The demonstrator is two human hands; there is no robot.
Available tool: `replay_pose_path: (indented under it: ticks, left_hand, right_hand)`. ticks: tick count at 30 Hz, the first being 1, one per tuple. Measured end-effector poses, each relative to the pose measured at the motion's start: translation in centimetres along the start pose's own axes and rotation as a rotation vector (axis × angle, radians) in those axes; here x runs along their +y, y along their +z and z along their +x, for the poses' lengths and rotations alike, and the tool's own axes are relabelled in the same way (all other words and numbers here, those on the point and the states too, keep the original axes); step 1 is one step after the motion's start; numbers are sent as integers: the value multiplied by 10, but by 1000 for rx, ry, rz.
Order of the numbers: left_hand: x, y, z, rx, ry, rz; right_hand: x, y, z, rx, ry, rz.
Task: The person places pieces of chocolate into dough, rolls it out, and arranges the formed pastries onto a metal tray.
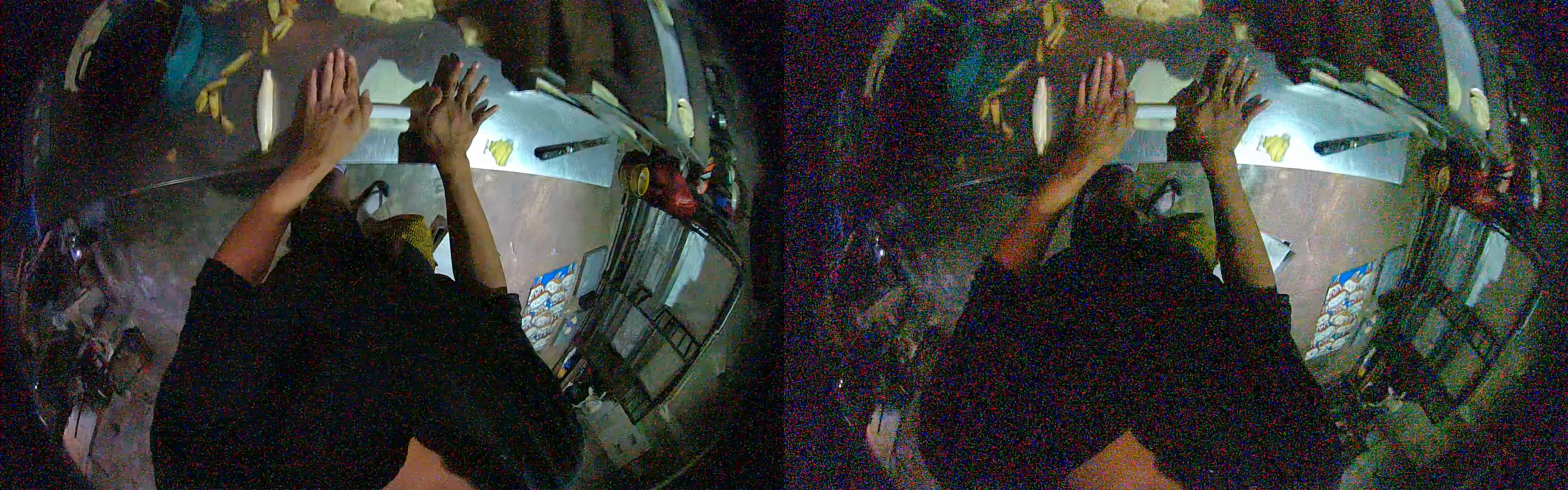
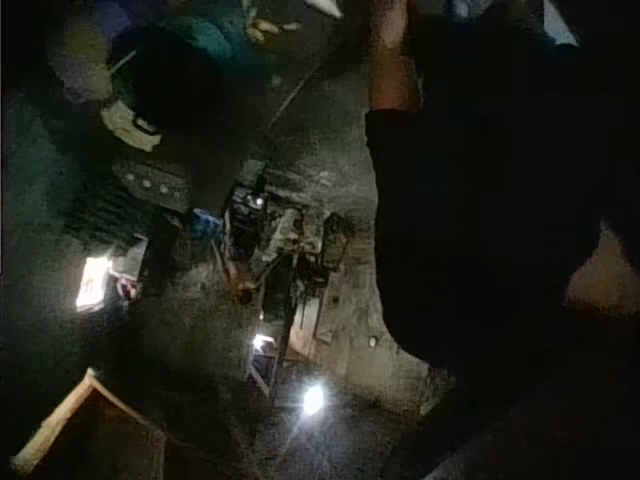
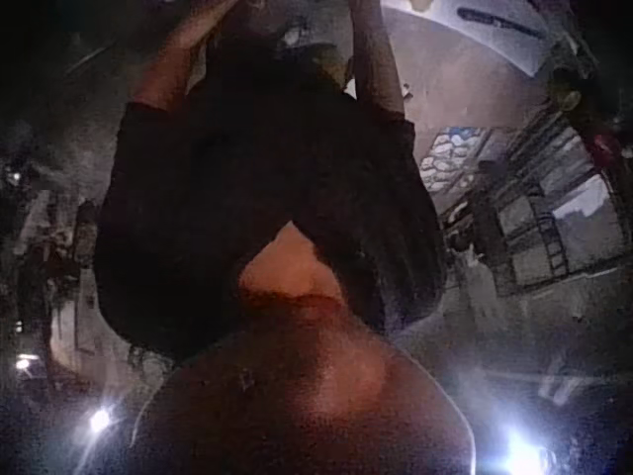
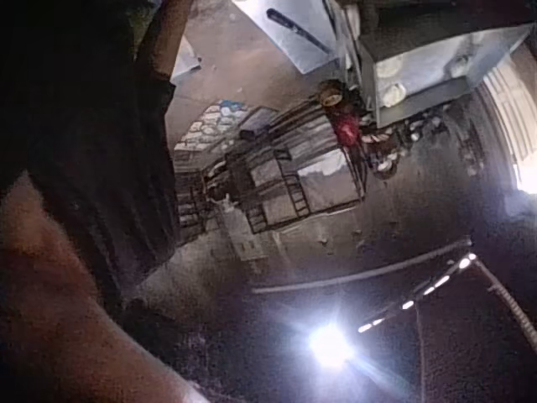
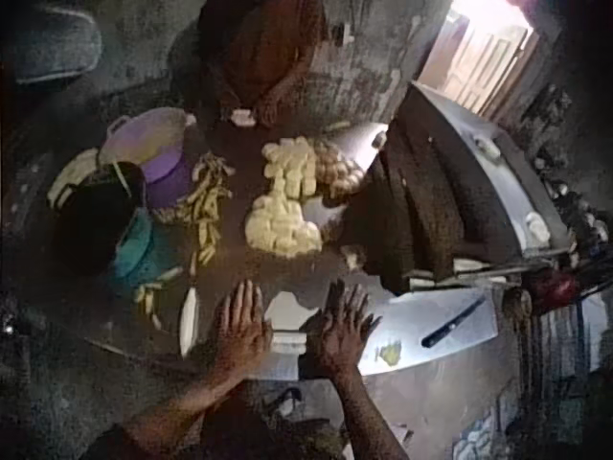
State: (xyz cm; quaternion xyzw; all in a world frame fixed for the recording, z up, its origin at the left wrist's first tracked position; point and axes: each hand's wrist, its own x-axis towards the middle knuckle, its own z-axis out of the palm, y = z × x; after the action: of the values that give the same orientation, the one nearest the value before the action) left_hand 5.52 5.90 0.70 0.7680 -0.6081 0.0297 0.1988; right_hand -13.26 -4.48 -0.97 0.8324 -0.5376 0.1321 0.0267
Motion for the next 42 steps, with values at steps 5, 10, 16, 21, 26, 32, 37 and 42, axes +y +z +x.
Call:
replay_pose_path:
  ticks: [5,10,16,21,26,32,37,42]
  left_hand:
    - [5,-16,-37,-55,54,68]
    - [-10,-22,-39,-182,245,199]
    - [-36,-9,-12,193,544,176]
    - [-22,41,61,268,16,114]
    - [-21,71,126,128,-106,82]
    - [-46,45,152,416,-575,-771]
    - [-44,13,43,74,-104,-836]
    - [-24,-44,-27,-93,344,-524]
  right_hand:
    - [-7,-23,-32,-84,24,169]
    - [3,-21,-39,-109,-69,525]
    - [5,-35,-12,-153,-241,630]
    - [3,32,66,22,-67,46]
    - [87,122,107,-60,115,-286]
    - [1,25,132,-184,-146,313]
    - [-9,-9,88,-4,-422,555]
    - [58,4,108,49,-98,353]
